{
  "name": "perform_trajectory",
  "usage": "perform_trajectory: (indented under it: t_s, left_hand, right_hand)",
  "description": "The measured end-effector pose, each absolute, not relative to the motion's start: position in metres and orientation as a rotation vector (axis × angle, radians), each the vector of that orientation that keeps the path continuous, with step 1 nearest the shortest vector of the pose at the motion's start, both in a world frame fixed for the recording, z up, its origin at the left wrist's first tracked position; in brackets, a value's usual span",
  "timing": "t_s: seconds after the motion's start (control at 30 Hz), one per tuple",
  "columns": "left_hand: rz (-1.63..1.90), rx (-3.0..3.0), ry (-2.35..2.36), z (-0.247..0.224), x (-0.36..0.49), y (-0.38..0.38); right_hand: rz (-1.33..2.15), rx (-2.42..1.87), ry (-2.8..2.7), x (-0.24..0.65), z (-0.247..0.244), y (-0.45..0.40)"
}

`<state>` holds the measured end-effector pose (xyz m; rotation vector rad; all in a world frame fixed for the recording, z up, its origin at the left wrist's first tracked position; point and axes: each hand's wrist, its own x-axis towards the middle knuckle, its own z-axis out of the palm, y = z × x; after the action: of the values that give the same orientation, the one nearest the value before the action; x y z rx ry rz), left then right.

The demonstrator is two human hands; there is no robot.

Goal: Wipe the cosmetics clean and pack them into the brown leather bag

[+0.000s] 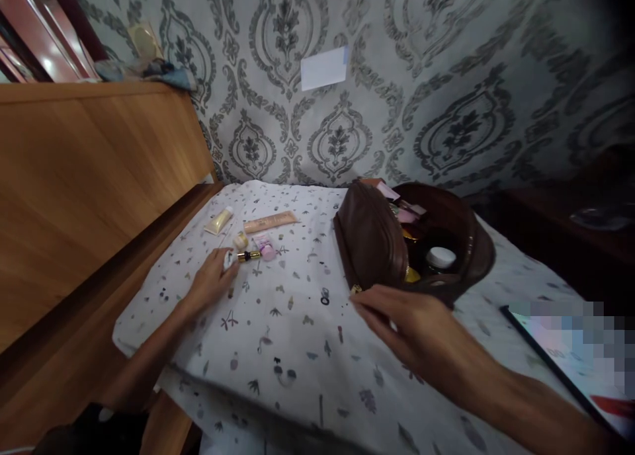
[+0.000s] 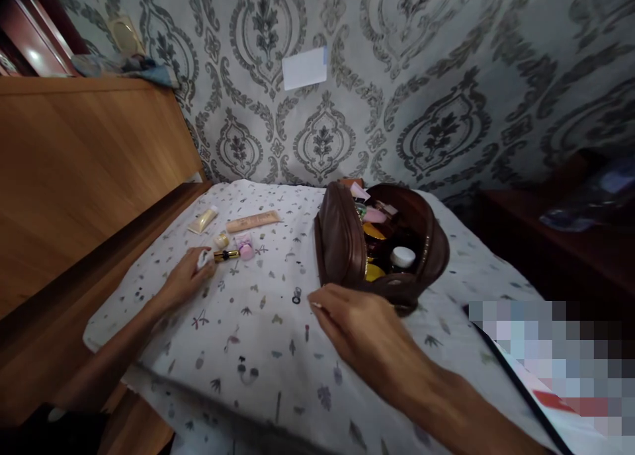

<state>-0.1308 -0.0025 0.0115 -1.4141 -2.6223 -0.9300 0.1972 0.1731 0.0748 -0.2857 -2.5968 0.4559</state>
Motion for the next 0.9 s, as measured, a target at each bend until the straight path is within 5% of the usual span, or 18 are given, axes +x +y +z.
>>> perform_trajectory:
  t_s: [0.3,0.5,0.9]
  left_hand:
    - [-0.174,-1.402,-2.536,0.018,-0.109,-0.001]
    - [-0.057,-1.638,-2.236,0.023,-0.093,0.036]
    - [0.335,-1.835,-2.144,0.027,-0.083,0.084]
  right_hand:
    - [1.142,-0.453,-2.605,0.152,0.031,0.145]
    - [1.719,-0.580,-2.188,0.131,0.002,0.142]
    - [1.851,-0.614,-1.897,0.134,-0.026,0.141]
